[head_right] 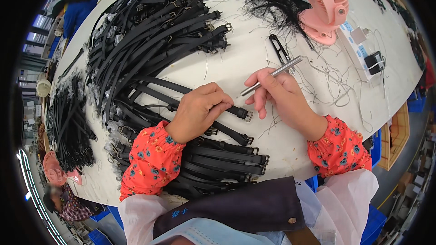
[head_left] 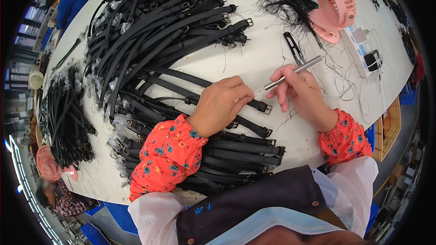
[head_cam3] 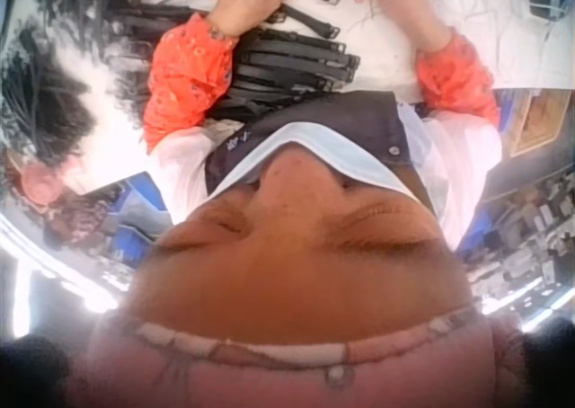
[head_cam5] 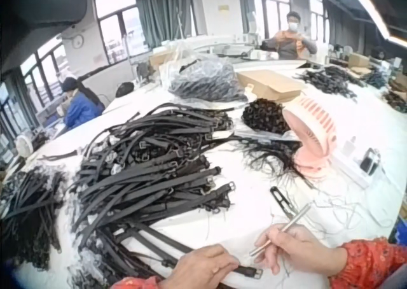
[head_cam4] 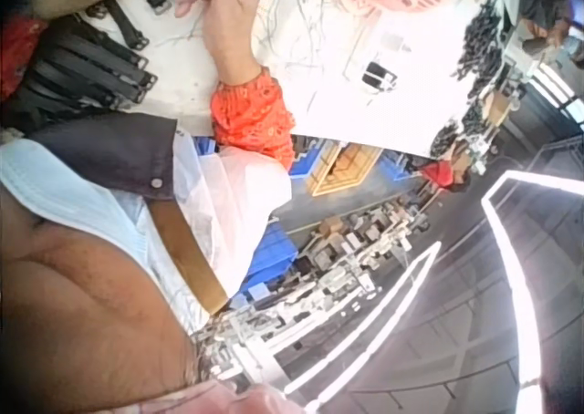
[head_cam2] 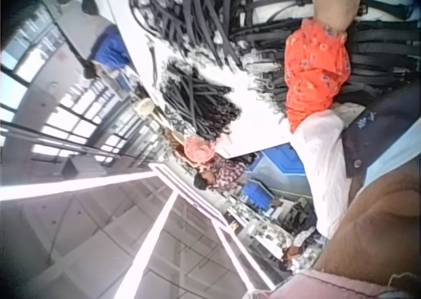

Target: The person uses a metal tool to attach metal buckles to the ends of black leather straps. They repeatedly pick up a strap, position the buckle, and use the tool to secure the hardware. The finished straps are placed on a pile on the table.

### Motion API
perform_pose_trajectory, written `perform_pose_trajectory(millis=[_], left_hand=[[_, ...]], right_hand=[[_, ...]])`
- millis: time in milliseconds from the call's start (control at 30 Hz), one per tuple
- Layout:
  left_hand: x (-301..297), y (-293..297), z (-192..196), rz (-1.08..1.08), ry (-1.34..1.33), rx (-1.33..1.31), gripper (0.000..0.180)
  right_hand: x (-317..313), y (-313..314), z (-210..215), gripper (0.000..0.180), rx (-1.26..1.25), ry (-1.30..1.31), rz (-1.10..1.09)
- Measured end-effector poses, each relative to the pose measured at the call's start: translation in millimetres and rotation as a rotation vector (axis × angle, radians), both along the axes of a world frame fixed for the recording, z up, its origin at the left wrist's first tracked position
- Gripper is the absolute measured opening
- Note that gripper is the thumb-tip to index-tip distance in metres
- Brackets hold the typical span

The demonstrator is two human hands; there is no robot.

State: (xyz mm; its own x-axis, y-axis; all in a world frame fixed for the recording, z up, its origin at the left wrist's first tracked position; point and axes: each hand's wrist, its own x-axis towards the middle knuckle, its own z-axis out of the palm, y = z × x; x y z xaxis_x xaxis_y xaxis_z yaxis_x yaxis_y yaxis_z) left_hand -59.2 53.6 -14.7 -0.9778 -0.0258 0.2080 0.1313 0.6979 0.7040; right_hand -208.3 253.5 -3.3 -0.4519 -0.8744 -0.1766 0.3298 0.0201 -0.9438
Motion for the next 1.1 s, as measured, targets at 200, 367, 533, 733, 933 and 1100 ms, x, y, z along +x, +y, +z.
perform_pose_trajectory(millis=[200, 367, 533, 733, 933, 1100], left_hand=[[-0.5, -0.7, 7.3, 0.005, -0.046, 0.038, 0.004], [-0.9, -2.3, 5.9, 0.0, -0.047, 0.071, 0.004], [-1.5, -1.3, 7.9, -0.004, -0.055, 0.078, 0.004], [-1.4, -2.2, 7.1, -0.008, -0.058, 0.077, 0.004], [-1.3, -2.6, 6.6, -0.011, -0.057, 0.08, 0.004], [-1.9, 1.5, 6.4, 0.088, -0.063, 0.207, 0.009]], right_hand=[[6.0, -1.2, 3.3, 0.051, 0.096, 0.123, 0.116], [5.8, -2.2, 0.4, 0.05, 0.082, 0.141, 0.132], [7.2, -2.1, 2.4, 0.047, 0.095, 0.154, 0.127], [7.0, -2.2, 1.1, 0.045, 0.11, 0.158, 0.129], [5.9, -1.3, -0.5, 0.045, 0.091, 0.18, 0.14], [5.5, -1.4, 0.7, 0.045, 0.091, 0.162, 0.146]])
